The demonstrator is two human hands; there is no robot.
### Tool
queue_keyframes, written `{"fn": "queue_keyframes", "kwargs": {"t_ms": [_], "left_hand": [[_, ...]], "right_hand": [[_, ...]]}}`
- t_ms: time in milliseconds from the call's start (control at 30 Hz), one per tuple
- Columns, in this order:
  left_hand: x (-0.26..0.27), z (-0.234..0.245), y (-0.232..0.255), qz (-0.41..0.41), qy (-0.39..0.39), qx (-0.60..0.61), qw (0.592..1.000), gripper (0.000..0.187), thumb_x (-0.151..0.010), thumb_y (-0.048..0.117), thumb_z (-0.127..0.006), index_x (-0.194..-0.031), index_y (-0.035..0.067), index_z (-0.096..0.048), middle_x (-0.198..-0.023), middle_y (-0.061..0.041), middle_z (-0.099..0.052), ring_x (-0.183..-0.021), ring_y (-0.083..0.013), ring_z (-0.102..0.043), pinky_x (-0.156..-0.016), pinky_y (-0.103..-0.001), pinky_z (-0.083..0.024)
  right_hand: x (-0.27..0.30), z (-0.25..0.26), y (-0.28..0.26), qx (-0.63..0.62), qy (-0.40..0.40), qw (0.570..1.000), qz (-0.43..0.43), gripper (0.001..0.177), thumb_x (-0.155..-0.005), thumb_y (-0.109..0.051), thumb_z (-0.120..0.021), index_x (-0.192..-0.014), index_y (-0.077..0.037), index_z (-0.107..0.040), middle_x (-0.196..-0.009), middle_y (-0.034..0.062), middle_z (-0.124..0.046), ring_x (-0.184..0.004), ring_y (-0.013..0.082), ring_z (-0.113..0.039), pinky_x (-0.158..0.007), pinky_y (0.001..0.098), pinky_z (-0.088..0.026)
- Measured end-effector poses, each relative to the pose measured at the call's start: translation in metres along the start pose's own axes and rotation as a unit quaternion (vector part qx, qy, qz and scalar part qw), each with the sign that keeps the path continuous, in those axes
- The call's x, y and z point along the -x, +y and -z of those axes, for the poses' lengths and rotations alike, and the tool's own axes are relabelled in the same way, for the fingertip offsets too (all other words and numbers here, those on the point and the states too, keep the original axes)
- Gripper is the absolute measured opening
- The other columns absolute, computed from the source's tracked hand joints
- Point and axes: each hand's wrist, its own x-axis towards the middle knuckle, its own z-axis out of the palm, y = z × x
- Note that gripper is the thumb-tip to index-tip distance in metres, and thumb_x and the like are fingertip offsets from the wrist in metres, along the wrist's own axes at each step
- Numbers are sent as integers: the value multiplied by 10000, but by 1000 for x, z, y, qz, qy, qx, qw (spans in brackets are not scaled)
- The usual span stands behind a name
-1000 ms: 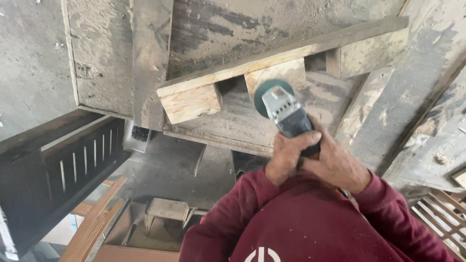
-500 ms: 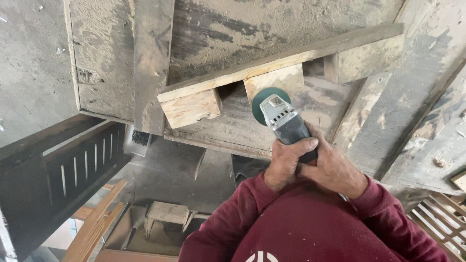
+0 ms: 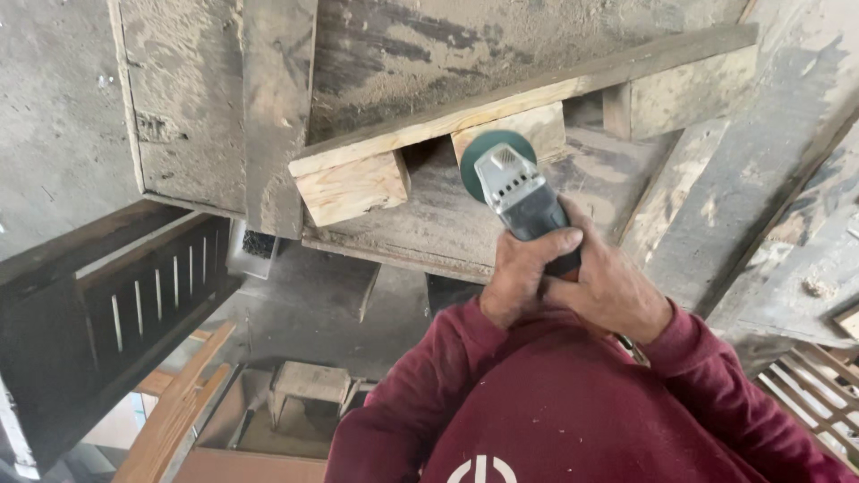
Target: The person uses an angle grinder with a sanding disc to smooth the edges and surfaces of small wooden blocks. They hold the blocks with one hand and operate the tool with the other, moving the grinder along the wood to remove roughness.
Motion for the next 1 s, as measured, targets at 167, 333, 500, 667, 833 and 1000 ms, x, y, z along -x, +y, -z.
{"fn": "queue_keyframes", "kwargs": {"t_ms": [167, 333, 500, 667, 833, 1000], "left_hand": [[-3, 12, -8, -31, -8, 10, 999, 299, -855, 65, -779, -1129, 9, -672, -1006, -61, -695, -897, -163, -679, -821, -316, -580], [8, 31, -32, -32, 15, 2, 999, 285, -869, 60, -790, -1117, -24, -676, -996, -70, -696, -882, -164, -677, -807, -319, -583], [0, 33, -41, -70, -10, 13, 997, 279, -873, 31, -788, -1122, 1, -666, -994, -58, -686, -882, -152, -668, -803, -308, -575], [-10, 21, -49, -74, -9, -3, 997, 300, -860, 14, -790, -1133, 7, -666, -995, -53, -690, -877, -153, -673, -795, -308, -583], [-13, 15, -54, -47, -10, -3, 999, 294, -860, 26, -791, -1127, 9, -671, -1005, -54, -701, -894, -148, -683, -816, -309, -592], [-18, 7, -59, -63, -21, -8, 998, 291, -870, 27, -803, -1124, 9, -663, -997, -64, -685, -876, -154, -670, -796, -312, -581]], "right_hand": [[-4, -1, -2, 9, 6, 1000, 20, 1071, -693, -247, -796, -1561, 22, -229, -1277, 345, -596, -1101, 460, -669, -879, 475, -573], [8, -17, 2, 80, -22, 994, -73, 1109, -669, -301, -830, -1575, -43, -244, -1151, 305, -674, -983, 482, -697, -861, 492, -569], [6, -14, 12, 62, 26, 998, -10, 1012, -677, -267, -818, -1535, -51, -329, -1174, 315, -669, -1010, 499, -679, -827, 517, -561], [10, -7, 23, 32, 44, 998, -7, 992, -690, -215, -790, -1557, -62, -333, -1191, 318, -664, -1060, 493, -673, -857, 511, -562], [11, -1, 35, 21, 29, 999, -32, 1020, -680, -212, -788, -1566, -86, -299, -1247, 298, -652, -1050, 487, -686, -857, 507, -575], [11, 7, 40, 37, 22, 998, -53, 1055, -669, -233, -802, -1572, -88, -276, -1193, 307, -672, -1015, 501, -692, -852, 516, -577]]}}
